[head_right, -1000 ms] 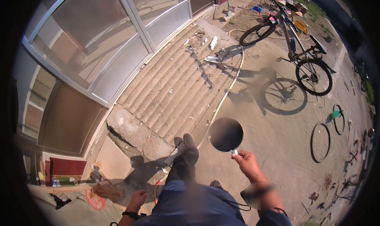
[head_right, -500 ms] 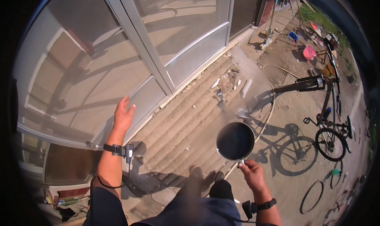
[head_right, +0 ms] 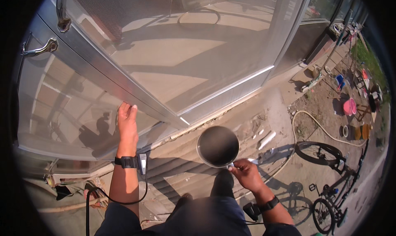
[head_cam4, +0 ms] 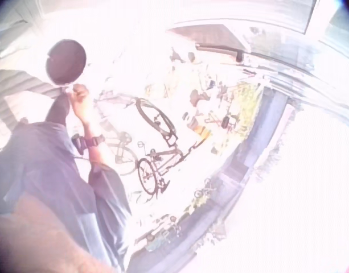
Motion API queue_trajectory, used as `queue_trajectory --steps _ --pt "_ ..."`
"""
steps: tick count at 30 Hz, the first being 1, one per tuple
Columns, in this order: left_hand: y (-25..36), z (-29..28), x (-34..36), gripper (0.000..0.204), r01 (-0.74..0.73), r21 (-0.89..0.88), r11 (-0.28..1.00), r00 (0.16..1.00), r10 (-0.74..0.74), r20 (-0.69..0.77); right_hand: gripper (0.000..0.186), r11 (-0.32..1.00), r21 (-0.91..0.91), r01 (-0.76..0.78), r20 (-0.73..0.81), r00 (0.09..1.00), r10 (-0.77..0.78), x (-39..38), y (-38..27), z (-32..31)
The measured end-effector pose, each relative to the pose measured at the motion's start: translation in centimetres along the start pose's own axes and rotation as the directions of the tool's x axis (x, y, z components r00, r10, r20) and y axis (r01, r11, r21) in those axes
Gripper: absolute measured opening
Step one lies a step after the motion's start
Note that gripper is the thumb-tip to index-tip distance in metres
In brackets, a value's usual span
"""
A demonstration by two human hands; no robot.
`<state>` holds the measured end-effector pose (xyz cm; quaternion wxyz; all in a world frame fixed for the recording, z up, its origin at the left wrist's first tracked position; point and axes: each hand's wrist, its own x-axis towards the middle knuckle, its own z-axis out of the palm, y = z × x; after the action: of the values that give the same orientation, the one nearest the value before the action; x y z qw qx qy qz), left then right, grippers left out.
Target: The person waters a potted plant on a balcony, then moves to a cluttered outdoor yard and works on a bicycle frame using a hammer and a metal rod. The person repeatedly strikes a part of the bicycle frame with the hammer while holding the rod.
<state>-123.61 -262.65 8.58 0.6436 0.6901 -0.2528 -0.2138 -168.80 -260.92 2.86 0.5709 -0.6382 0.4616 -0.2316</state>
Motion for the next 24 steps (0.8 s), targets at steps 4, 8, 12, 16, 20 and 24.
queue_trajectory --steps 4,8,12,16,20,24 --pt "-0.4 1.1 -0.4 0.05 0.043 0.03 0.999 0.996 -0.041 -0.076 0.013 1.0 0.0 -0.019 0.079 0.997 0.019 6.0 -2.1 -3.5" --pt "-1.1 -0.5 -6.3 0.041 -0.004 0.019 1.0 0.997 0.006 -0.078 0.018 0.995 -0.089 0.044 0.189 0.982 -0.026 10.5 -3.8 -4.6" --pt "2.9 -4.0 -17.9 0.043 0.222 0.269 0.937 0.975 -0.208 -0.077 0.02 0.984 -0.166 0.065 0.316 0.949 -0.01 13.4 -7.5 -3.8" --pt "6.3 -8.7 -29.5 0.051 0.026 0.664 0.747 0.998 -0.059 0.027 0.023 0.978 -0.206 -0.047 0.44 0.888 0.135 15.6 -8.3 -0.2" --pt "2.4 -14.7 -43.6 0.054 0.467 0.476 0.745 0.848 -0.223 -0.481 0.029 0.96 -0.274 0.059 0.557 0.823 0.109 17.3 -9.4 5.8" --pt "-5.0 -21.7 -55.9 0.045 0.643 0.103 0.759 0.498 -0.312 -0.809 0.029 0.973 -0.196 0.126 0.682 0.73 0.043 18.8 -10.9 12.5"
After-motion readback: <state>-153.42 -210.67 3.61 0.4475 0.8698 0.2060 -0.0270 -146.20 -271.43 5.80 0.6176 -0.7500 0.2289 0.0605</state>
